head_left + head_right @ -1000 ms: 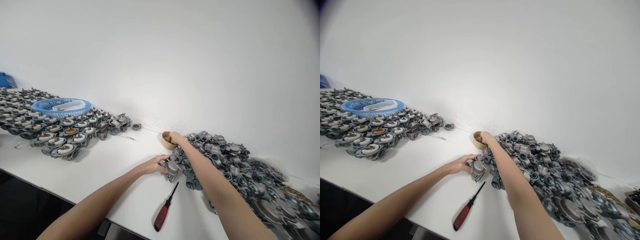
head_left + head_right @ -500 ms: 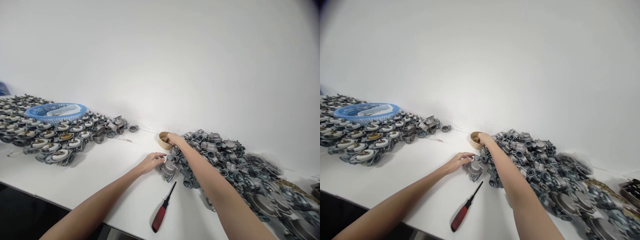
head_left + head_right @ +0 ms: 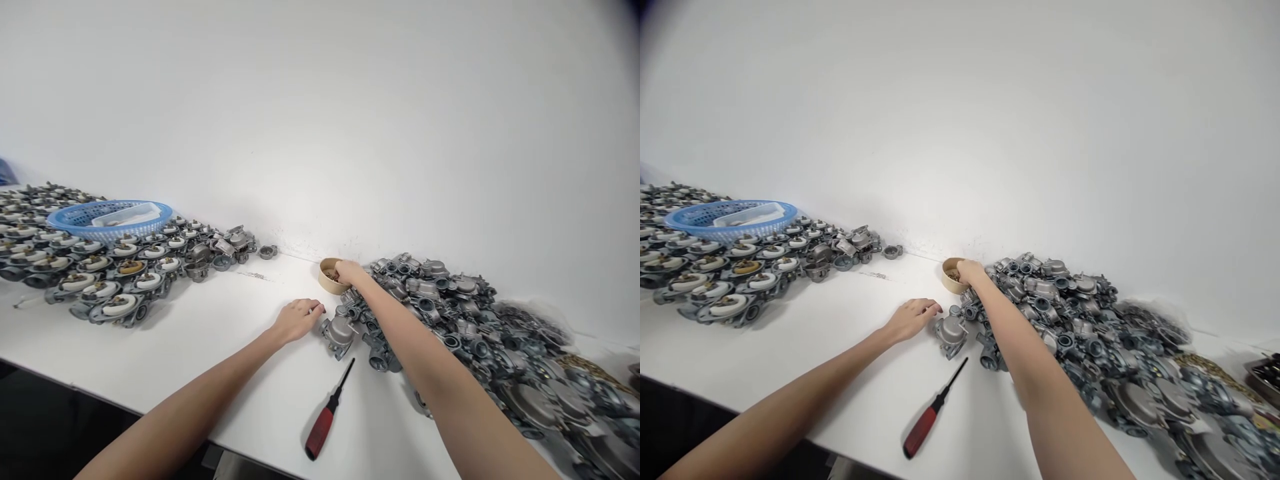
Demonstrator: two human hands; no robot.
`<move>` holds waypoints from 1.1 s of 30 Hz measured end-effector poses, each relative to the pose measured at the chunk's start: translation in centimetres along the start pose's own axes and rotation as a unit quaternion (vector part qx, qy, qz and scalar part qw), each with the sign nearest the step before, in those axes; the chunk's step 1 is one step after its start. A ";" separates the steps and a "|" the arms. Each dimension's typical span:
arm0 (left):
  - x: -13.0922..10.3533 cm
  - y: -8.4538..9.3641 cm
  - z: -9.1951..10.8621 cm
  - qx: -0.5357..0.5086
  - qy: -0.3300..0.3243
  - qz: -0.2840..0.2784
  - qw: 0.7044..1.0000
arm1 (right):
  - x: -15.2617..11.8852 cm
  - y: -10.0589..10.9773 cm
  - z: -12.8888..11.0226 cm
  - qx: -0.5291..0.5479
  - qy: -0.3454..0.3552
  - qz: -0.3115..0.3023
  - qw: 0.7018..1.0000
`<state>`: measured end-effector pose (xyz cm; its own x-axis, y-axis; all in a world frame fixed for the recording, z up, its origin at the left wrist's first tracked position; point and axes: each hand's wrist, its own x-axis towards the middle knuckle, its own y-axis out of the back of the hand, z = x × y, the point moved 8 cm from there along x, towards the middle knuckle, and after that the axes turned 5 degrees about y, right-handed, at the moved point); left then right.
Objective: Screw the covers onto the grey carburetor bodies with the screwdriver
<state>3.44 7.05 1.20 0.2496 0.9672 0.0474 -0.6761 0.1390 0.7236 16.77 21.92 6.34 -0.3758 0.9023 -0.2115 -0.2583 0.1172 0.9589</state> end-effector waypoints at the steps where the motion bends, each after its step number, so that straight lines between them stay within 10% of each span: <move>1: 0.0 0.1 0.0 -0.002 0.000 0.008 1.000 | -0.3 0.3 0.0 0.015 0.002 0.005 1.000; 13: -1.3 5.1 2.1 -0.145 -0.103 0.171 0.969 | -9.7 6.7 -4.2 0.264 0.142 0.133 0.945; 21: -4.5 4.9 6.5 -0.213 -0.296 0.163 0.917 | -17.9 4.1 -5.8 0.420 0.195 0.126 0.877; 33: -3.8 4.6 6.0 -0.202 -0.251 0.128 0.938 | -19.5 2.8 -3.0 0.464 0.154 0.134 0.862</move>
<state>3.55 2.75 8.44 0.2702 0.7720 0.5753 -0.9406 0.0841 0.3290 20.73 3.45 12.59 -0.5677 0.8117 0.1374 0.6431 0.3331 0.6895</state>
